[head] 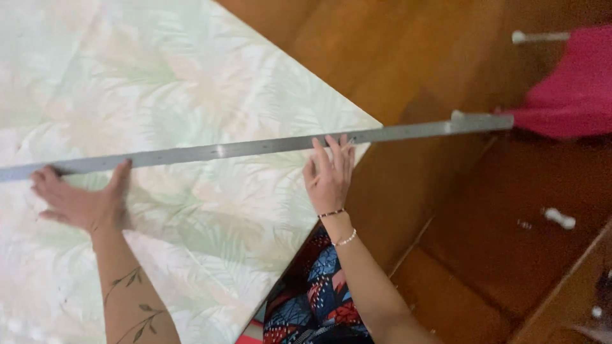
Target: Using a metal ruler and a pencil to mark straight lines on a piece of patterned fabric on a wooden table for pattern preparation.
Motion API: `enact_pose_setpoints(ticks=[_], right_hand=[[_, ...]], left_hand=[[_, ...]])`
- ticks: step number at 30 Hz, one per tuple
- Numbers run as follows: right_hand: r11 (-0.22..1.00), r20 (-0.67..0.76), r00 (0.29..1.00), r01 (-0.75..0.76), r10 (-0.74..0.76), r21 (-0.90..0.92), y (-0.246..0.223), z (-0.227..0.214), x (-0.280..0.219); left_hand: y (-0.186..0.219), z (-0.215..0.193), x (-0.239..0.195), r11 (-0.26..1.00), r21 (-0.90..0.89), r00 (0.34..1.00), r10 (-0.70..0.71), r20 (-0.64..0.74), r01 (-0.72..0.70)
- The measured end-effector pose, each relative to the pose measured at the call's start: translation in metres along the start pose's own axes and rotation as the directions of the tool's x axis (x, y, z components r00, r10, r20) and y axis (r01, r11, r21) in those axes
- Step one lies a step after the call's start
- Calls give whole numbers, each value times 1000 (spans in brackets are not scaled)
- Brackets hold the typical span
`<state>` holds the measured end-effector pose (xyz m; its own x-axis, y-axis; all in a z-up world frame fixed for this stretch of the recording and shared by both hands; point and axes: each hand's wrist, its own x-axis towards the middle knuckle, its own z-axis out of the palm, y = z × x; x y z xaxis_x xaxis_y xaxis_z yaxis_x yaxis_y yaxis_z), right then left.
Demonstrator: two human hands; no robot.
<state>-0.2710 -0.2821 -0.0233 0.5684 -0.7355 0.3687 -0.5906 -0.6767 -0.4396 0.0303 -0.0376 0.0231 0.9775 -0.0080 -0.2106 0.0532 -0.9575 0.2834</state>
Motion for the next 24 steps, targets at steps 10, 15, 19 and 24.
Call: enact_pose_setpoints(ticks=[10, 15, 19, 24], right_hand=[[1000, -19, 1000, 22, -22, -1, 5, -1, 4], [999, 0, 1000, 15, -15, -30, 5, 0, 4], [999, 39, 999, 5, -4, -35, 5, -1, 3], [999, 39, 999, 0, 2, -50, 4, -1, 4]], left_hand=[[2, 9, -3, 995, 31, 996, -92, 12, 92], [-3, 11, -3, 999, -1, 999, -41, -4, 41], [3, 10, -5, 995, 31, 995, -94, 16, 94], [-3, 13, -2, 997, 20, 997, -77, 4, 77]])
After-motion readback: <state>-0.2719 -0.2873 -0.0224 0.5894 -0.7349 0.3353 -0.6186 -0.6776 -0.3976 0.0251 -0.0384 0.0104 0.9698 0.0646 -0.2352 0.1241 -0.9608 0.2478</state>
